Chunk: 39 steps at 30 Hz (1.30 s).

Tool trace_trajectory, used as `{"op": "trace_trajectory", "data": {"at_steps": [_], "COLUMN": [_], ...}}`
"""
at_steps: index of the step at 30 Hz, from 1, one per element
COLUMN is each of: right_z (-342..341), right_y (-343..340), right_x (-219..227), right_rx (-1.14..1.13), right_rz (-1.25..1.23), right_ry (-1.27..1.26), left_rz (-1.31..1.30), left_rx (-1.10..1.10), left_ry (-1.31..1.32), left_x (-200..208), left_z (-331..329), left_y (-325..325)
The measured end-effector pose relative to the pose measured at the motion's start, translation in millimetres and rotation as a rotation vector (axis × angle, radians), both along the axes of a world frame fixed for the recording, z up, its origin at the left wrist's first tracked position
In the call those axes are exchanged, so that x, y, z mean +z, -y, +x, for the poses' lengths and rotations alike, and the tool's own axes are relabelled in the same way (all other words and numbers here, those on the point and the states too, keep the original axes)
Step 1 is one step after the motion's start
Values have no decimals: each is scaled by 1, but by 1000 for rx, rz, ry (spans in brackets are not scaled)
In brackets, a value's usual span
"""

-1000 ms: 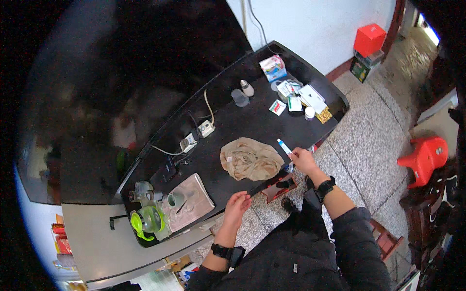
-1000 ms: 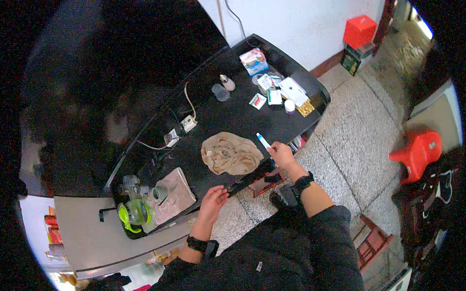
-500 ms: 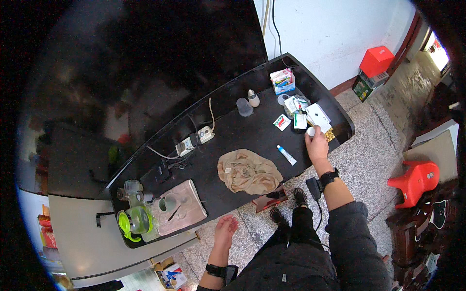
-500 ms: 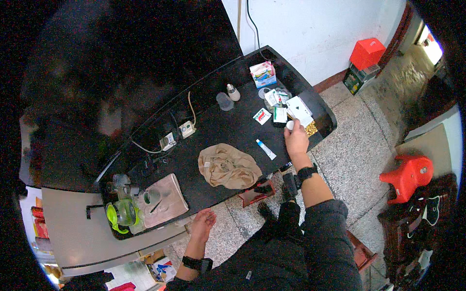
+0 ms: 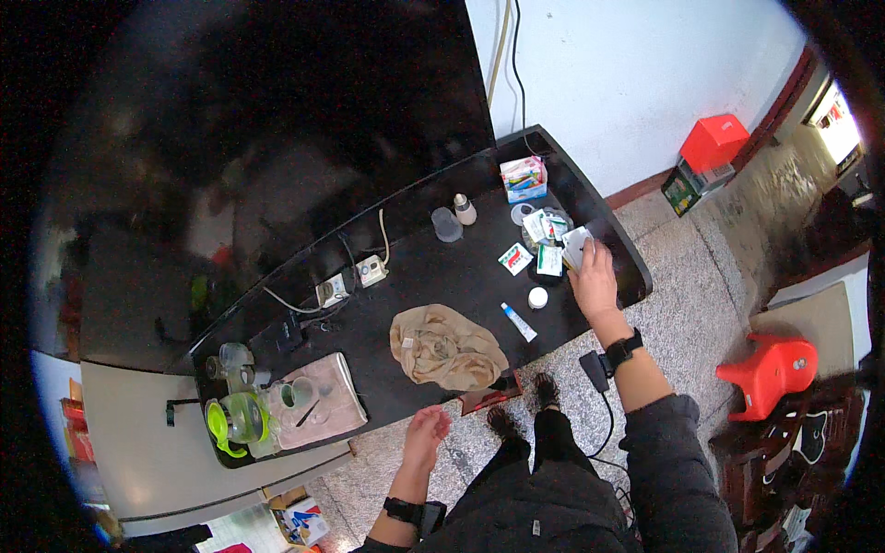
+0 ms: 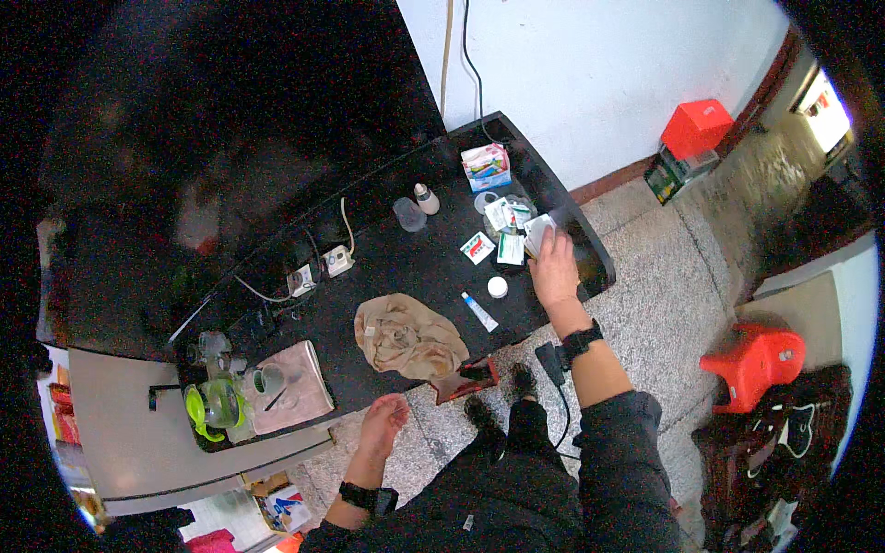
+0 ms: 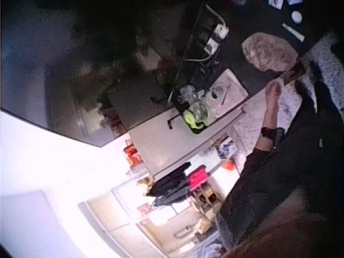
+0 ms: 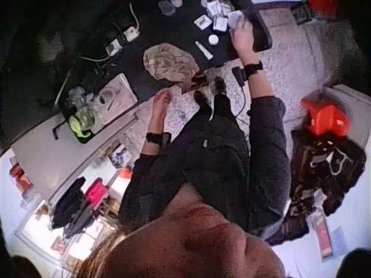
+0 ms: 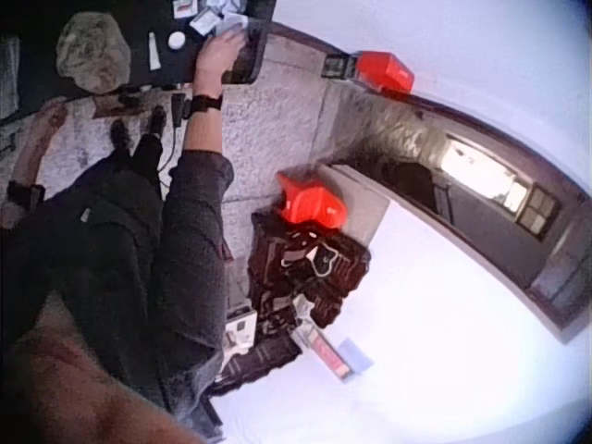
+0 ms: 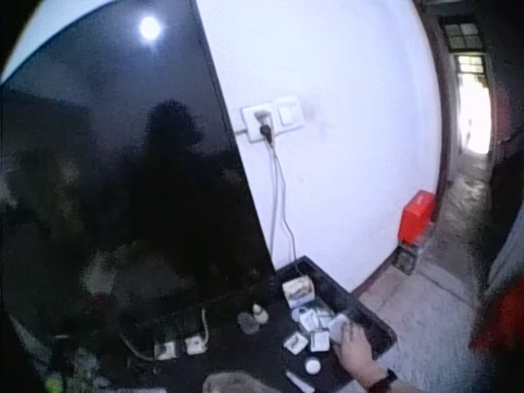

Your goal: The person repeatedly moves various containers, jars, and small items between a TV stand and a dining table, picking them up and placing them down multiple times. The person handles plastic containers, jars with lids, and small boxes, shifting them across surfaces without a clear final arrangement.

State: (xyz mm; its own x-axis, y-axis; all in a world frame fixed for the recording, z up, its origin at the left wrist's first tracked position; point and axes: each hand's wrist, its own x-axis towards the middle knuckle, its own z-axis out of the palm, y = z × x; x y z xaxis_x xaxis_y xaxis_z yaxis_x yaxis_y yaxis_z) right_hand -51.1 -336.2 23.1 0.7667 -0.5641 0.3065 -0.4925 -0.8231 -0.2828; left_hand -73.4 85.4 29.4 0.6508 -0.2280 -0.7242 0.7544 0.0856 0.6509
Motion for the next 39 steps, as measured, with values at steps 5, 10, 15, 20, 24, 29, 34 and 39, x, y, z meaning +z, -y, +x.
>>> {"op": "trace_trajectory", "data": {"at_steps": [5, 10, 15, 20, 24, 29, 34, 39], "right_z": [19, 8, 8, 1, -1, -3, 0, 3], "right_y": [12, 8, 15, 5, -6, -6, -8, 3], "right_x": [-29, -50, -50, -47, -42, -31, -37, -42], "right_rx": [-9, -86, -56, -77, -95, -175, -200, -231], "right_rz": [-152, -202, -173, -119, -119, 186, 158, 272], "right_ry": [-224, -269, -308, -372, -272, -296, -368, -380], "left_rz": [5, 27, 16, -11, -3, -1, -21, 4], "left_rx": [-7, 0, 24, -24, -62, -54, -67, -75], "left_ry": [25, 25, 9, 7, 12, 2, 12, 6], "left_x": [2, 1, 0, 4, 3, -1, -7, -7], "left_z": [0, 2, 2, 1, 4, 4, 4, 3], "left_y": [18, 23, 32, 45, 51, 50, 48, 50]}}
